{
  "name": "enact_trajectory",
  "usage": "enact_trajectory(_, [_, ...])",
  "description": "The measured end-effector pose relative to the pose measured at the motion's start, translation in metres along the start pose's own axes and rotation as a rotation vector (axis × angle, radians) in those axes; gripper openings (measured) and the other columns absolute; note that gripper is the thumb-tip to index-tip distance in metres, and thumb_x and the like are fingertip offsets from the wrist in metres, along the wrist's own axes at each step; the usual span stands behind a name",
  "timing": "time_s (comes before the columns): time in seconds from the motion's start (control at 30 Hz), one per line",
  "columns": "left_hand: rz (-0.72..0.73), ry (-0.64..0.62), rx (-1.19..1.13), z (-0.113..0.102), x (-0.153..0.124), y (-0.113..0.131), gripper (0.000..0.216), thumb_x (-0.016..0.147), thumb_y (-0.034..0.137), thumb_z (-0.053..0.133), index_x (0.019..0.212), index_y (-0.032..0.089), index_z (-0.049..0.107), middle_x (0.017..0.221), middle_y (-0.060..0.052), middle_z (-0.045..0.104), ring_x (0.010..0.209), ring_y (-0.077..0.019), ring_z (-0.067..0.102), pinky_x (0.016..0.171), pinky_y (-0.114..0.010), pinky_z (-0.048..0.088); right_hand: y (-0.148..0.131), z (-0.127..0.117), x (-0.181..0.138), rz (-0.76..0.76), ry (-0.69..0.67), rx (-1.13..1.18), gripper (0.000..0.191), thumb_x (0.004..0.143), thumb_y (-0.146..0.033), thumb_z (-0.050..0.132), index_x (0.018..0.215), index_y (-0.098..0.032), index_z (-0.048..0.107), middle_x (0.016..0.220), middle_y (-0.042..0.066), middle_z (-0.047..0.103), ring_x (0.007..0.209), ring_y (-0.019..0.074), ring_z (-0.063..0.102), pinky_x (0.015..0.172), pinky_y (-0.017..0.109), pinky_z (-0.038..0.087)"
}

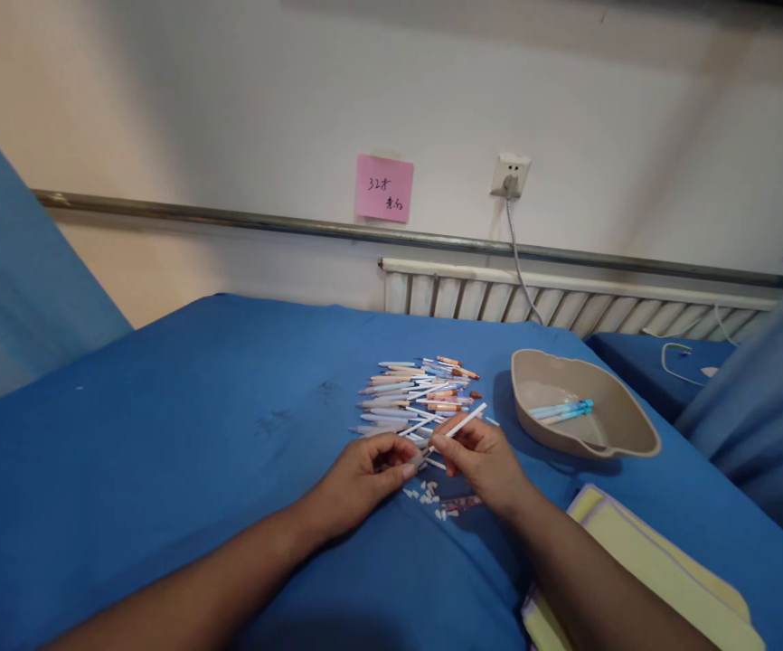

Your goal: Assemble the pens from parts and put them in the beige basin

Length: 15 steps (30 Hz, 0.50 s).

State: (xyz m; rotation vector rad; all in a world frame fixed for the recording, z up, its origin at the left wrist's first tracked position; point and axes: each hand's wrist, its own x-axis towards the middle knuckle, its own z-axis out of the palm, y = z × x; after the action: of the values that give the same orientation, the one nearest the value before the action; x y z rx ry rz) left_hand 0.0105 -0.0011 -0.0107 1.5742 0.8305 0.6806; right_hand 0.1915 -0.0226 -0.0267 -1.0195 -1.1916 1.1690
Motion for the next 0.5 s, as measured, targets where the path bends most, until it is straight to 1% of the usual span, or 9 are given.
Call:
enact_trajectory(0.17, [-0.087, -0.044, -0.125, 0.002, 0.0, -0.004, 0.023, 0.072, 0.035, 0.069, 0.081, 0.014, 0.064, 0.065, 0.004, 0.053, 0.06, -0.0092, 0.043, 0.056, -0.02, 0.034, 0.001, 0.0, 0.0, 0.005, -0.015, -0.017, 0.026, 0.068, -0.04, 0.072, 0.068, -0.018, 0.058, 0.054, -0.005, 0.055, 0.043, 0.0077, 0.046, 0.042, 0.02, 0.037])
enact_trajectory(0.27, [-0.147, -0.085, -0.219, 0.003, 0.0, -0.006, 0.027, 0.07, 0.037, 0.072, 0.082, 0.014, 0.064, 0.066, 0.003, 0.055, 0.058, -0.009, 0.046, 0.057, -0.021, 0.036, 0.0, 0.002, -0.002, 0.028, -0.066, -0.026, 0.029, 0.066, -0.043, 0.072, 0.065, -0.017, 0.058, 0.057, -0.003, 0.057, 0.046, 0.0086, 0.047, 0.043, 0.021, 0.039])
enact_trajectory(0.33, [-0.159, -0.112, -0.266, 0.003, 0.0, -0.008, 0.028, 0.07, 0.037, 0.072, 0.083, 0.014, 0.064, 0.07, 0.002, 0.057, 0.061, -0.0095, 0.049, 0.06, -0.022, 0.039, -0.003, 0.002, -0.004, 0.021, -0.087, -0.026, 0.031, 0.067, -0.045, 0.071, 0.068, -0.017, 0.058, 0.06, -0.002, 0.059, 0.048, 0.0095, 0.049, 0.046, 0.021, 0.04])
enact_trajectory(0.4, [-0.164, -0.129, -0.292, 0.003, 0.0, -0.008, 0.027, 0.073, 0.037, 0.07, 0.085, 0.014, 0.064, 0.071, 0.001, 0.058, 0.062, -0.0098, 0.051, 0.06, -0.023, 0.04, -0.007, 0.0, -0.005, -0.014, -0.059, -0.021, 0.03, 0.072, -0.047, 0.067, 0.077, -0.018, 0.06, 0.059, -0.003, 0.057, 0.051, 0.0104, 0.05, 0.049, 0.022, 0.041])
enact_trajectory(0.5, [-0.175, -0.147, -0.314, 0.002, 0.0, -0.007, 0.026, 0.076, 0.038, 0.068, 0.085, 0.013, 0.064, 0.072, -0.001, 0.06, 0.062, -0.01, 0.052, 0.06, -0.023, 0.041, -0.011, -0.006, -0.003, -0.085, 0.063, 0.01, 0.03, 0.081, -0.047, 0.057, 0.091, -0.019, 0.061, 0.057, -0.004, 0.053, 0.052, 0.0099, 0.047, 0.052, 0.022, 0.039])
